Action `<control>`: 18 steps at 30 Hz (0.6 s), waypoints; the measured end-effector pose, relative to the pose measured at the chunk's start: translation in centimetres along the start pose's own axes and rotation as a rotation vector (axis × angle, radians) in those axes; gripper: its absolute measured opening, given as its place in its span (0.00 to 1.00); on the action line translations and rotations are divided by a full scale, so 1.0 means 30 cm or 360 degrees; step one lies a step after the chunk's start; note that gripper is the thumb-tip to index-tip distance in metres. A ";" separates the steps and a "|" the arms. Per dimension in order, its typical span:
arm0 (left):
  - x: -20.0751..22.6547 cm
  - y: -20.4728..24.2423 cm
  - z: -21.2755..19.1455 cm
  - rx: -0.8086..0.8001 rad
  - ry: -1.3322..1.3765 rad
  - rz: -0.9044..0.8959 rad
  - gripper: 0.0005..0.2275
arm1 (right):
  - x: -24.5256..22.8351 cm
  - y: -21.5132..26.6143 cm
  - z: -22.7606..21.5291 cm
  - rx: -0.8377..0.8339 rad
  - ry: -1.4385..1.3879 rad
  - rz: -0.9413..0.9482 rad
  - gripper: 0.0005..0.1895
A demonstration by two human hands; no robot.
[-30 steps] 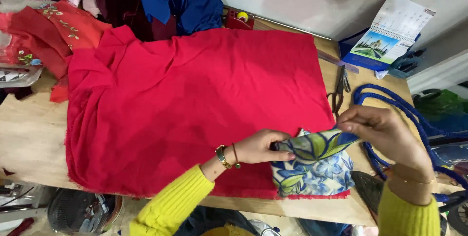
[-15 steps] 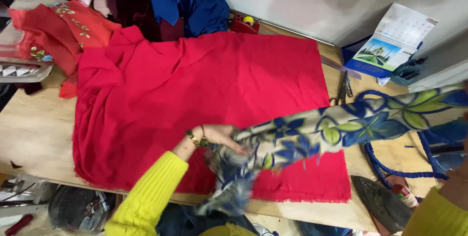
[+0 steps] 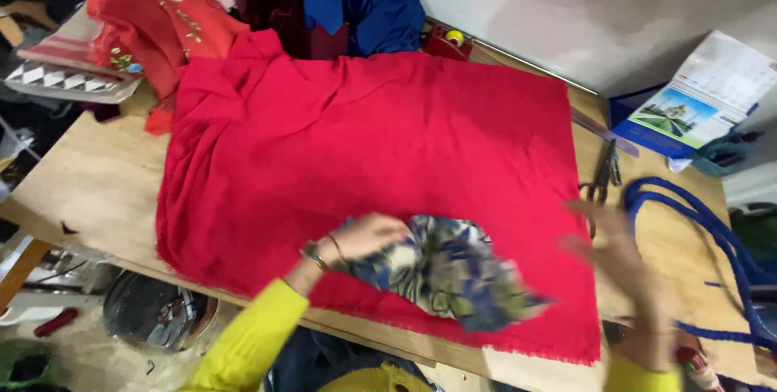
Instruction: Smoothing and ironing a floral patterned fabric piece on a workbench in a sewing factory.
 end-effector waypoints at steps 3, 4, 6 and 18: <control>0.132 0.085 0.179 -0.0163 -0.0422 0.0059 0.16 | -0.369 0.096 0.178 -0.0611 -0.0625 -0.1031 0.41; 0.181 0.125 0.224 -0.0134 -0.0628 0.0299 0.11 | -0.472 0.148 0.203 -0.1034 -0.0758 -0.1093 0.48; 0.252 0.205 0.268 -0.0088 -0.0829 0.0523 0.10 | -0.580 0.214 0.229 -0.1481 -0.0877 -0.1157 0.55; 0.095 0.488 0.126 -0.0147 -0.0394 0.0111 0.25 | -0.403 0.231 0.305 -0.2045 -0.0790 -0.0761 0.08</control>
Point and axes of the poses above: each hand's wrist, its own y-axis away from the middle knuckle, its own z-axis out of the palm, x = y × z, the point moved 2 cm from there along -y, towards the middle knuckle, and after that the axes turned 3 degrees about y, right-handed, at the moved point
